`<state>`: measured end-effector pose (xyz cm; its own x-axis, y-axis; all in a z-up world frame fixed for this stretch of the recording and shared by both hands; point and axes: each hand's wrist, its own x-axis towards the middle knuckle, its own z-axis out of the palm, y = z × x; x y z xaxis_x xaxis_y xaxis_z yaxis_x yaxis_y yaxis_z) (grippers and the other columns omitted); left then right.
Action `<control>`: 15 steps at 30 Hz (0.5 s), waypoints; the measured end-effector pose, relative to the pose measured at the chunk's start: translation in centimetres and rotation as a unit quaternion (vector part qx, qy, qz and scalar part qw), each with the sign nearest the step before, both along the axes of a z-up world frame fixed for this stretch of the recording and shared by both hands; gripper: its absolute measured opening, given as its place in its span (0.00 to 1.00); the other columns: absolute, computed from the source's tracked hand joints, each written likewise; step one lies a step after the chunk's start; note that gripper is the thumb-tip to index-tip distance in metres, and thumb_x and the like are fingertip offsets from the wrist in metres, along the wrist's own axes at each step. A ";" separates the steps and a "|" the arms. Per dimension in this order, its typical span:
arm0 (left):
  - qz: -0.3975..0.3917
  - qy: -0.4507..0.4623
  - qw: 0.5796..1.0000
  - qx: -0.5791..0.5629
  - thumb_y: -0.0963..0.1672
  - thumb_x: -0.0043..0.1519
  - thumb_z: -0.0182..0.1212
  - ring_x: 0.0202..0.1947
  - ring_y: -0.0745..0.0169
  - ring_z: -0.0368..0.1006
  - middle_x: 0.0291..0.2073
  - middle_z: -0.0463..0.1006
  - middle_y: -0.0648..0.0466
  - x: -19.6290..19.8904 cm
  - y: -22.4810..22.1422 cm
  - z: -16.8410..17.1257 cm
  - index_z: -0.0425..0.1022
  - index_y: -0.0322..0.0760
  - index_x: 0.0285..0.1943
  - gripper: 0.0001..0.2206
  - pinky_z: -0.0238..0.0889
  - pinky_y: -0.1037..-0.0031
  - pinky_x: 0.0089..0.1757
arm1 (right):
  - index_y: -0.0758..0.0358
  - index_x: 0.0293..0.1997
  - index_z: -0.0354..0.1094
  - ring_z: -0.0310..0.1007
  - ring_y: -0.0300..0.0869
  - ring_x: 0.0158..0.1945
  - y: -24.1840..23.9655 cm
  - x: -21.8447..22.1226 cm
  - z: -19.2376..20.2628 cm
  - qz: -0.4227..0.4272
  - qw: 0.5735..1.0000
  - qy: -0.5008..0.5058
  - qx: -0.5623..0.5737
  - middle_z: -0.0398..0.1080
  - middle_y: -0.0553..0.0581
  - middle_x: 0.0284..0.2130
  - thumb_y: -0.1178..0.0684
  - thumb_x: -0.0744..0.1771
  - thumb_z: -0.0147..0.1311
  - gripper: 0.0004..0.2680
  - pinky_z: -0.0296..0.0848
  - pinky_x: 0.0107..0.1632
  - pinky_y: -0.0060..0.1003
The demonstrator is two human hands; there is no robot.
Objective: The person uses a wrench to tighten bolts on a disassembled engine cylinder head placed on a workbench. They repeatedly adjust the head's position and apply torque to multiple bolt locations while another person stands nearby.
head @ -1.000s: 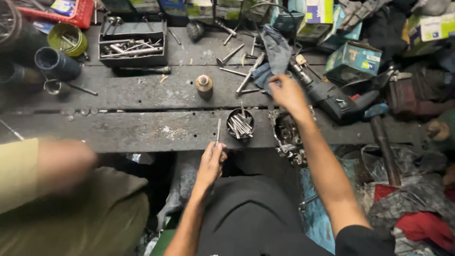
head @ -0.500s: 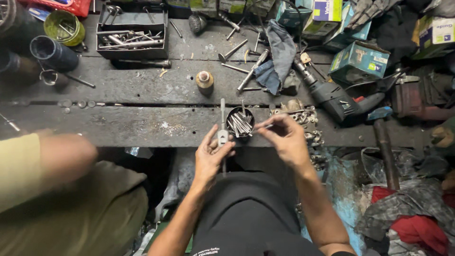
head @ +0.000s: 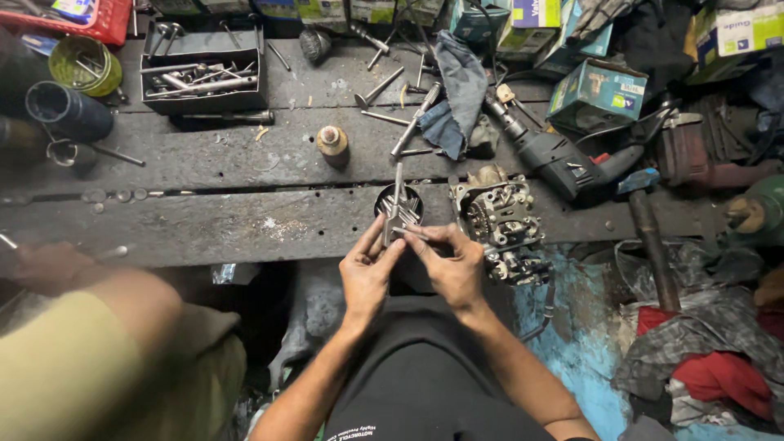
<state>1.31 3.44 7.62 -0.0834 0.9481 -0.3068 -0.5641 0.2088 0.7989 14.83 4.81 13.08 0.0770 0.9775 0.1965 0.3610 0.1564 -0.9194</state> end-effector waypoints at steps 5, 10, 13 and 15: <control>-0.030 0.054 0.997 0.040 0.35 0.61 0.64 0.58 0.66 0.74 0.61 0.76 0.46 -1.0 -0.9 0.5 0.65 0.23 0.71 0.26 0.67 0.76 0.57 | 0.66 0.35 0.67 0.81 0.42 0.49 0.1 0.3 -1.0 0.033 0.985 0.159 -0.055 0.80 0.63 0.40 0.66 0.65 0.64 0.07 0.79 0.54 0.37; -0.126 -0.023 0.990 -0.059 0.44 0.66 0.63 0.43 0.59 0.79 0.52 0.82 0.41 -3.9 -1.7 0.5 0.71 0.30 0.74 0.26 0.63 0.79 0.37 | 0.64 0.34 0.63 0.80 0.47 0.51 0.1 2.1 -0.9 0.083 0.946 0.290 -0.120 0.76 0.62 0.39 0.69 0.64 0.62 0.09 0.79 0.55 0.41; -0.166 -0.174 0.971 0.013 0.47 0.58 0.69 0.41 0.62 0.79 0.48 0.81 0.49 -4.4 -1.4 -0.5 0.68 0.40 0.66 0.26 0.78 0.67 0.43 | 0.65 0.38 0.67 0.80 0.48 0.50 0.2 1.9 -0.3 0.180 0.921 0.323 -0.124 0.76 0.61 0.39 0.69 0.64 0.62 0.08 0.80 0.55 0.42; -0.227 -0.187 0.954 -0.057 0.47 0.55 0.70 0.38 0.60 0.79 0.44 0.81 0.51 -4.7 -1.8 -1.4 0.69 0.40 0.61 0.25 0.79 0.61 0.41 | 0.65 0.40 0.70 0.79 0.46 0.47 0.0 1.5 0.3 0.190 0.917 0.317 -0.151 0.74 0.59 0.40 0.68 0.63 0.63 0.08 0.80 0.51 0.40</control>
